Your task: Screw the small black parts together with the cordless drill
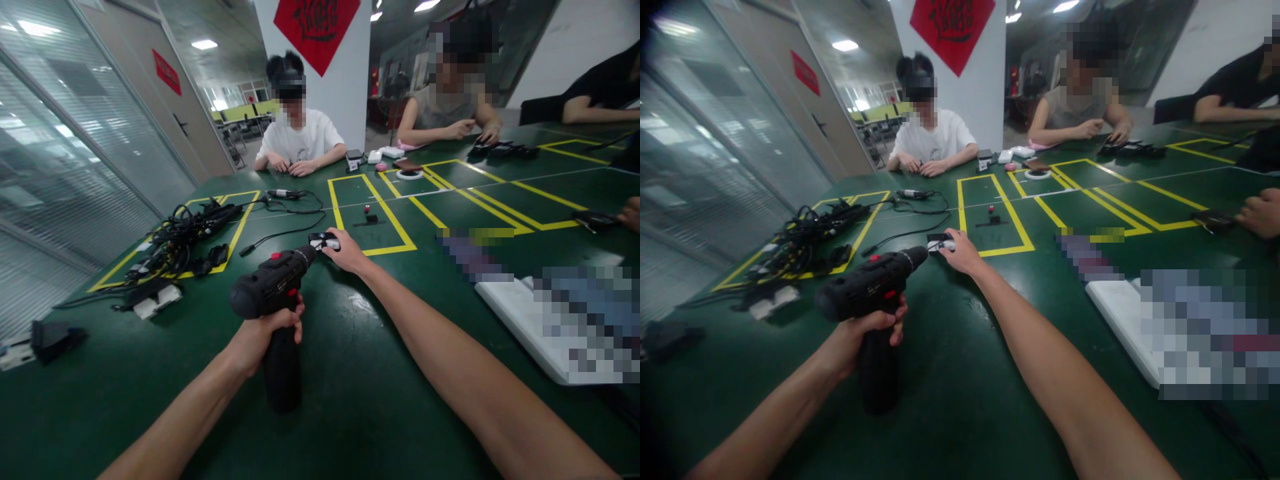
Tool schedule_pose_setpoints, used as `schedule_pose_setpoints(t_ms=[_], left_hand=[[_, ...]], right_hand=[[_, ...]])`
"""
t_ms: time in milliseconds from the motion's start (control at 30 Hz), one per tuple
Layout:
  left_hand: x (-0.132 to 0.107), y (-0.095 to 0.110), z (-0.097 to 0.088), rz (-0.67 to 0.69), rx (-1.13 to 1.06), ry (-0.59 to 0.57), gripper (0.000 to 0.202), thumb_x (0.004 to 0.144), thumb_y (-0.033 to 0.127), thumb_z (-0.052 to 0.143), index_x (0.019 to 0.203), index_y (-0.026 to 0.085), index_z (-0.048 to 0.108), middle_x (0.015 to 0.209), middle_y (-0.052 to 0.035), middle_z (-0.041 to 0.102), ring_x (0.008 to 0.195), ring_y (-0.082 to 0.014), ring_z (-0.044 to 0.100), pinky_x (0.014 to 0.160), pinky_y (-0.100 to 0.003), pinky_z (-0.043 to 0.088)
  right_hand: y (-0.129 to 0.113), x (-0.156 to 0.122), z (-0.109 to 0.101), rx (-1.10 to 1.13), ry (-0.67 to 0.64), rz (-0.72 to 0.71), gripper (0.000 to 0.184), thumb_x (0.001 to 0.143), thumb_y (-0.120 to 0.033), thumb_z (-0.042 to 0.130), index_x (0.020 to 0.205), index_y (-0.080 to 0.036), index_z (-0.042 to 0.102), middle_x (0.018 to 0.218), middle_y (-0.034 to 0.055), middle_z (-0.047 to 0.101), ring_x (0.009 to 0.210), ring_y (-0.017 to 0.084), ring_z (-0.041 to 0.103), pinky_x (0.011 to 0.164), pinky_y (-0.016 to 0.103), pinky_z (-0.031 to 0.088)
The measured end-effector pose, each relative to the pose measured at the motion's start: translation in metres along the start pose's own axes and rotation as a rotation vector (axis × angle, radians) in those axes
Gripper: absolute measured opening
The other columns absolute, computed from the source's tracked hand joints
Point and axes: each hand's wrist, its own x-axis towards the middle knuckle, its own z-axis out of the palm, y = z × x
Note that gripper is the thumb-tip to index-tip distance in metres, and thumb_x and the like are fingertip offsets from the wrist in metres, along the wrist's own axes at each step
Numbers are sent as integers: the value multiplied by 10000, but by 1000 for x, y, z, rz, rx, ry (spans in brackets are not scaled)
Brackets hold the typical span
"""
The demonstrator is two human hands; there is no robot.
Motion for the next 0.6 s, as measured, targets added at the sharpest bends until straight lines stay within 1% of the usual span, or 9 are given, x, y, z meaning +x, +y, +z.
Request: schedule_pose_setpoints(t_ms=[467,600], left_hand=[[-1,1,3,16,-5,8,303,671,186,634,965,144,575,815,-6,584,529,-107,547,551,-280,442],[-1,2,4,-1,-10,10,312,673,197,645,972,149,571,815,-7,591,529,-110,547,543,-277,438]], right_hand=[[-3,-2,-2,-2,-13,9,468,827,-297,627,1277,-203,537,1253,114,544,1166,262,564,1020,423,450],[-4,-2,-2,0,-17,18,469,833,-290,618,1287,-211,532,1278,114,530,1191,266,550,1027,427,445]])
